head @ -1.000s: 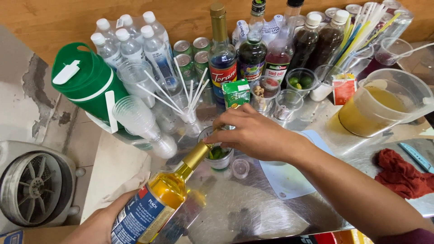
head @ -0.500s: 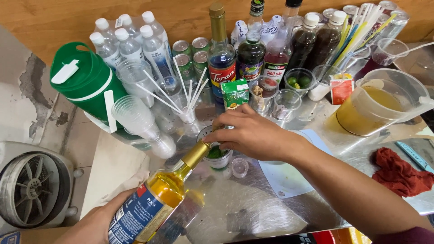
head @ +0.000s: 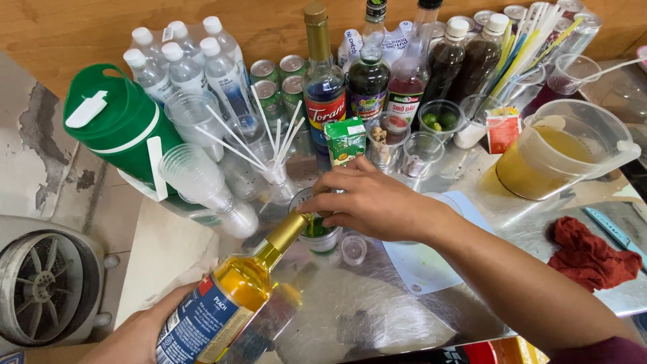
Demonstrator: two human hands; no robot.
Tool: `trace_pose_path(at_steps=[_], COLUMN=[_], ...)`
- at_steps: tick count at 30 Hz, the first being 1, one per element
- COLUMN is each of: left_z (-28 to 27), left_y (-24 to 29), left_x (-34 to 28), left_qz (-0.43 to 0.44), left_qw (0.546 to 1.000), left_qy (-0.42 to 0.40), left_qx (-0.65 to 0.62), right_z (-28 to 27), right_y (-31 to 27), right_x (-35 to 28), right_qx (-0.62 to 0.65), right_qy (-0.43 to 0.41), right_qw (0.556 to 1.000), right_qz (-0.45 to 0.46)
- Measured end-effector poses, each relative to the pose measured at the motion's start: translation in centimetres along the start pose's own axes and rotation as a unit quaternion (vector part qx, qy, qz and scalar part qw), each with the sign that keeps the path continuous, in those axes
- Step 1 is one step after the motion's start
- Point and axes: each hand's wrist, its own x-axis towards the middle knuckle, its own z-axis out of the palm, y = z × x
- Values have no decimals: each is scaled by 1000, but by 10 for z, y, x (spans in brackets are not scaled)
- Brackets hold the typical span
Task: The person cleans a metal countertop with a cloth, then pours a yellow liquid from a pitcher into a plastic cup containing a dark red substance. They add a straw and place the cup on a shelf. The person then prepares a second drink by pouring liquids from several different bottles into a clear plastic cup.
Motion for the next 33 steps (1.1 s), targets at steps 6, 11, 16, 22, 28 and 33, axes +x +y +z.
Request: trace_pose_path(at_steps=[6, 11, 16, 22, 28, 33], left_z=[13, 32, 52, 72, 84, 91], left_y=[-4, 3, -12, -15, 2, 6], left_x=[4, 4, 28, 48, 69, 71], left_qz=[26, 47, 150, 240, 415, 487], left_qw=[997, 983, 957, 956, 880, 831], left_qy=[11, 5, 5, 115, 176, 200], left_qx=[-65, -180, -248, -125, -150, -179], right_z=[-2, -11, -22, -40, -71, -110], right_y=[-3, -9, -14, -18, -19, -42], right_x=[1, 6, 17, 42, 55, 59], right_qx=[15, 57, 146, 110, 125, 168], right_qy=[1, 4, 35, 4, -22, -34], right_qw=[1000, 998, 988, 992, 992, 984], right_qz=[-2, 4, 31, 62, 0, -53])
